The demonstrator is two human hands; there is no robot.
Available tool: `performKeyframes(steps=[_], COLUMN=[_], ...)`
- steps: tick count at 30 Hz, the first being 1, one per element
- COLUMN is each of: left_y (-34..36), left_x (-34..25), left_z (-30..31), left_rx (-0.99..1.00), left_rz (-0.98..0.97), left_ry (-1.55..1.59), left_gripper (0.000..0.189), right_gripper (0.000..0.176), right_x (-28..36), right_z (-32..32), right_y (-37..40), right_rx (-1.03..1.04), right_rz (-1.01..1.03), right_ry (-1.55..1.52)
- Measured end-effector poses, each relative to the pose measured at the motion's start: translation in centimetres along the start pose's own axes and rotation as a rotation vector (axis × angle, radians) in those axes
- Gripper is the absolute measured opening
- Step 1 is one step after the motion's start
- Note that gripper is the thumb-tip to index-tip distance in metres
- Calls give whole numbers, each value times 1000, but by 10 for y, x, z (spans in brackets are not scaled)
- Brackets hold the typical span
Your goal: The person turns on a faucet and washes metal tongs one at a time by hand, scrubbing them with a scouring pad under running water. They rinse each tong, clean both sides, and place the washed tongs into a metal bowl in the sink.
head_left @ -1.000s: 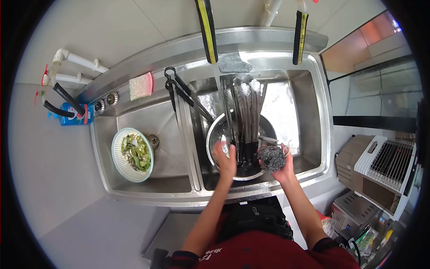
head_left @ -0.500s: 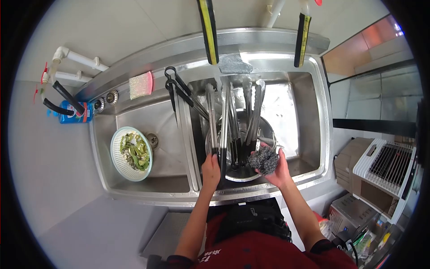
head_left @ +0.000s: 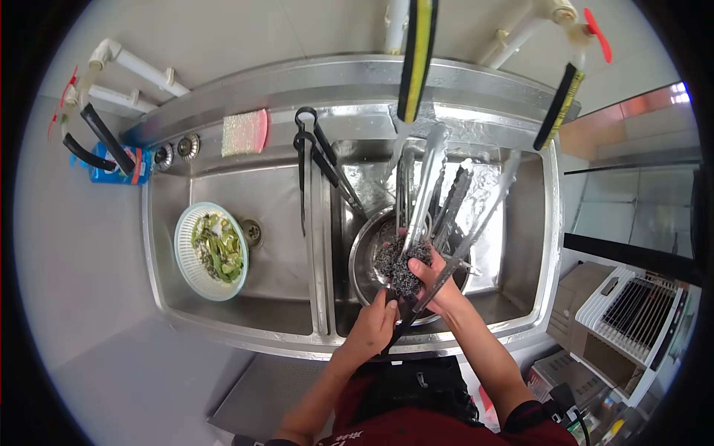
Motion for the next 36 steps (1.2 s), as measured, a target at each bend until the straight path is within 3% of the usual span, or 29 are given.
performKeyframes(steps=[2, 5, 8, 11, 13, 17, 18, 22, 25, 26, 27, 29, 31, 33, 34, 36], left_y=[-4, -11, -10, -11, -12, -11, -10, -4, 1, 2, 3, 6, 17, 44, 48, 40], left_x=[4, 7, 16, 25, 27, 26, 30, 37, 33, 31, 30, 34, 36, 38, 41, 39], left_z=[-1, -4, -4, -3, 4, 1, 1, -8, -1, 1, 3, 5, 1, -13, -15, 0], left_rx=[64, 3, 95, 74, 87, 162, 217, 221, 186, 163, 141, 152, 169, 126, 133, 116], left_rz=[42, -37, 164, 94, 123, 118, 202, 149, 111, 94, 75, 133, 190, 203, 251, 275], left_ry=[79, 179, 511, 527, 504, 619, 619, 633, 521, 443, 364, 404, 441, 399, 508, 462], left_gripper=[14, 17, 20, 21, 21, 22, 21, 20, 18, 19, 19, 20, 21, 23, 24, 24], right_gripper=[54, 65, 69, 57, 59, 61, 57, 53, 65, 54, 54, 51, 38, 26, 27, 39], right_x=[-1, 0, -1, -3, -4, -9, -4, -16, -8, -7, -5, 5, 31, 61, 54, 25], right_z=[0, -2, -6, 2, 5, 18, 11, 8, -14, -18, -22, -32, -20, -4, -10, -16], right_y=[-5, -16, -19, -17, -18, -17, -19, -20, -19, -21, -27, -44, -74, -100, -98, -82], right_rx=[24, 87, 190, 200, 181, 130, 81, -28, -50, -107, -106, -22, -88, -148, -85, -181], right_rz=[-24, -94, -100, -205, -168, -134, -100, -151, -302, -309, -308, -225, -115, -85, -58, -71], right_ry=[-33, 23, -134, -152, -454, -110, -41, 58, 47, -50, -51, 53, 78, -99, -121, 22])
Point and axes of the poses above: each hand's wrist, its own y-axis away from the middle knuckle, its own z-axis out of the back of the hand, x = y × z, the point moved 3 cm from there along -y, towards the middle knuckle, and after that the axes turned 6 degrees about x, right-handed, at the moved point
